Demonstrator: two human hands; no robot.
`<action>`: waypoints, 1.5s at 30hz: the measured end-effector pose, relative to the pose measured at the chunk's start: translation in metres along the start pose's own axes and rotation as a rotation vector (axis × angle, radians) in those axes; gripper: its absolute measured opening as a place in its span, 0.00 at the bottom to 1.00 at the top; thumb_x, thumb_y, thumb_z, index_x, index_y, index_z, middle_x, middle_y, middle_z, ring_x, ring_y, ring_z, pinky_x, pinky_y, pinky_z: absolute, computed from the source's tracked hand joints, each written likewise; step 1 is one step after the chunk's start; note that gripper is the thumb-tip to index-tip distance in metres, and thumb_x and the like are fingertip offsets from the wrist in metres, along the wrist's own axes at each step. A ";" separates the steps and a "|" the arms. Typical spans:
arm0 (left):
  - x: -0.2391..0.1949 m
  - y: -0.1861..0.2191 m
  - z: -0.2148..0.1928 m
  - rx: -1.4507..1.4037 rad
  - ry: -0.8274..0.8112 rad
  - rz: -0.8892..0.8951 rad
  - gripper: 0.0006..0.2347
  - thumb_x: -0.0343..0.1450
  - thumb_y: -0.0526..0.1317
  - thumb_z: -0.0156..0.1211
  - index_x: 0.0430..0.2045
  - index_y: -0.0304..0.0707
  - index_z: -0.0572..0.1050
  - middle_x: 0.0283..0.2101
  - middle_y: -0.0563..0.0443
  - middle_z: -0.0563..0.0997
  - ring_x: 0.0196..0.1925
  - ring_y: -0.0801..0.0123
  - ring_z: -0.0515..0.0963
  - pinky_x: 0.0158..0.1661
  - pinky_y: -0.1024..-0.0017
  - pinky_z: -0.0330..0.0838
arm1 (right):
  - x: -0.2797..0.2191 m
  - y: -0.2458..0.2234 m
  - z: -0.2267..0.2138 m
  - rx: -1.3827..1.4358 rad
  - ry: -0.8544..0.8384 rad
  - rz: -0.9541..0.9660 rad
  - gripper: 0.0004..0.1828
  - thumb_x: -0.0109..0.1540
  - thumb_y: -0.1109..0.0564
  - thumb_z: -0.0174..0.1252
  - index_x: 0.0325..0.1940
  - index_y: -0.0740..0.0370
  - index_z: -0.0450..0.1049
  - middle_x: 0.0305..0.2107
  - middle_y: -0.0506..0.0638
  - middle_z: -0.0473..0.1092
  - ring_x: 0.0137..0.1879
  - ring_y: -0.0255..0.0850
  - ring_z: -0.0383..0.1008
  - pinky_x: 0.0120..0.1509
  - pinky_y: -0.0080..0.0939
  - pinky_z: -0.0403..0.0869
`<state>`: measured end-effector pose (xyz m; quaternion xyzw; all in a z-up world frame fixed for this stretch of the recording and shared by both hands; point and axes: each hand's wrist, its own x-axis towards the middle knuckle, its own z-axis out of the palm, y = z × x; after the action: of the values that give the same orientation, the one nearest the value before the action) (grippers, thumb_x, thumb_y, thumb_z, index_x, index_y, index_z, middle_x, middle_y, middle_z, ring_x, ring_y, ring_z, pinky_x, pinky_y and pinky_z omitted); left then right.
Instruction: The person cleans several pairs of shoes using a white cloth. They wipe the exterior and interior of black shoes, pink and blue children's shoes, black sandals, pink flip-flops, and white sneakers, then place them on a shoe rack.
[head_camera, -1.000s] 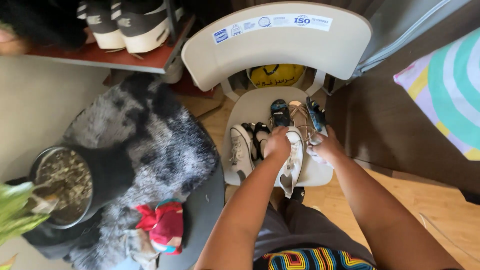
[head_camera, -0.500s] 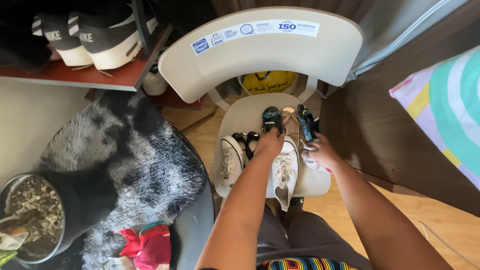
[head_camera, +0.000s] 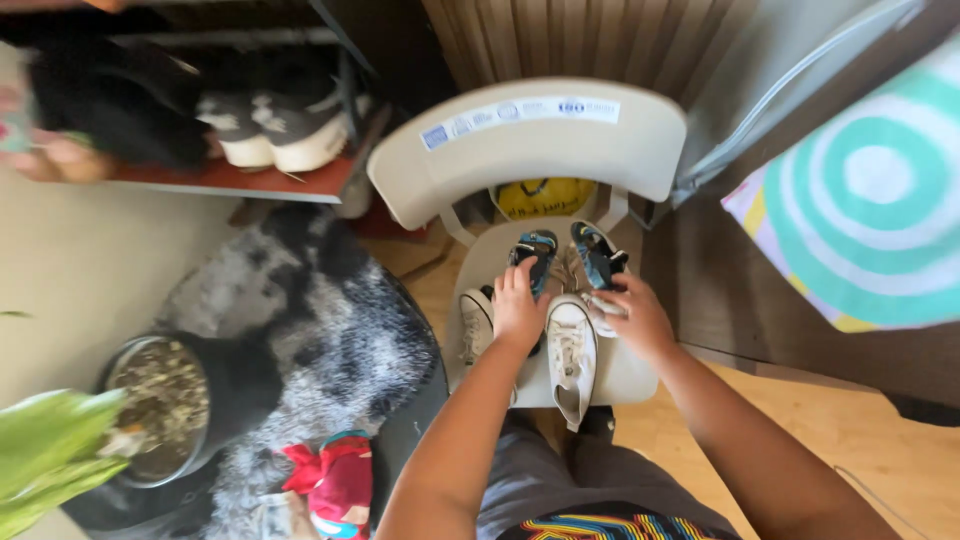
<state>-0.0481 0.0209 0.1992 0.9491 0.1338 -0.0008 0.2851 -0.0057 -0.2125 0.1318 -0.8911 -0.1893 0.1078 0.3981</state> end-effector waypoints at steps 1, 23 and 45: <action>-0.007 0.009 -0.016 0.005 0.015 0.009 0.33 0.64 0.39 0.70 0.64 0.52 0.60 0.53 0.48 0.69 0.59 0.49 0.71 0.56 0.49 0.72 | -0.005 -0.015 -0.007 0.002 0.012 -0.013 0.26 0.52 0.55 0.65 0.55 0.40 0.81 0.59 0.50 0.67 0.64 0.50 0.70 0.69 0.44 0.70; -0.121 0.173 -0.286 0.038 0.701 0.707 0.24 0.71 0.32 0.54 0.63 0.59 0.72 0.43 0.47 0.68 0.52 0.48 0.73 0.46 0.64 0.77 | -0.059 -0.376 -0.223 -0.249 0.450 -0.935 0.10 0.51 0.55 0.61 0.37 0.46 0.80 0.42 0.42 0.71 0.48 0.47 0.74 0.45 0.45 0.74; -0.130 0.137 -0.337 -0.068 0.773 0.496 0.18 0.63 0.36 0.73 0.44 0.44 0.73 0.41 0.48 0.65 0.45 0.47 0.75 0.37 0.56 0.80 | -0.047 -0.425 -0.171 0.192 0.454 -1.055 0.13 0.59 0.64 0.60 0.48 0.66 0.73 0.49 0.58 0.71 0.54 0.56 0.77 0.53 0.51 0.79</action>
<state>-0.1641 0.0600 0.5657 0.8732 -0.0008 0.4258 0.2369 -0.0963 -0.0869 0.5659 -0.6370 -0.5069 -0.2820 0.5077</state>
